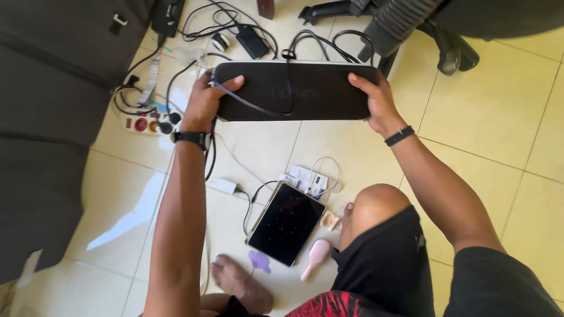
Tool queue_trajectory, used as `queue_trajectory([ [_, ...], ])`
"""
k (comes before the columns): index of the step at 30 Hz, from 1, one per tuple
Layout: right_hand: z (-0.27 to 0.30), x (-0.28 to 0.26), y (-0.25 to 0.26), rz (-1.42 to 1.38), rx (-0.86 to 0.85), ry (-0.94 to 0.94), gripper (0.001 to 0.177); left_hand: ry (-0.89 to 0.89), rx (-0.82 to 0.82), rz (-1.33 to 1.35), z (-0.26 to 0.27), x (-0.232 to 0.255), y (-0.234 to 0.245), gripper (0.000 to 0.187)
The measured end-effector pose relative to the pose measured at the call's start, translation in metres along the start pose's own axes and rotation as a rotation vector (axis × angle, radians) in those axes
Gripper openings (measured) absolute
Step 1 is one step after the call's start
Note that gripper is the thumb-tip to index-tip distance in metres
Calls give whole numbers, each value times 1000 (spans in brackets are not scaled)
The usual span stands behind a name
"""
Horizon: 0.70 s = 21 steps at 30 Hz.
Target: Organizing various household items including electronics, cables, personal care products, and laundry.
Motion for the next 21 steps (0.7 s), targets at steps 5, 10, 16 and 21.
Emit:
queue_trajectory([
  [5,35,-56,-106,320,33,-185,52,-98,174,-38,59,83,67,48],
  [10,121,-123,-173,273,49,-87,49,-23,325,161,160,189,91,48],
  [16,267,-282,-236,-14,163,-68,53,99,482,211,265,387,69,57],
  [21,335,-407,-257,-202,88,-230,61,38,526,287,277,512,33,56],
])
Point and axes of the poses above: each hand's wrist, its own z-axis away from the middle knuckle, its own y-axis out of the back of the hand, x = y × z, the point moved 6 cm from there along -z, towards the middle knuckle, and after that the axes turned 11 degrees about -y, right-handed, at the moved point
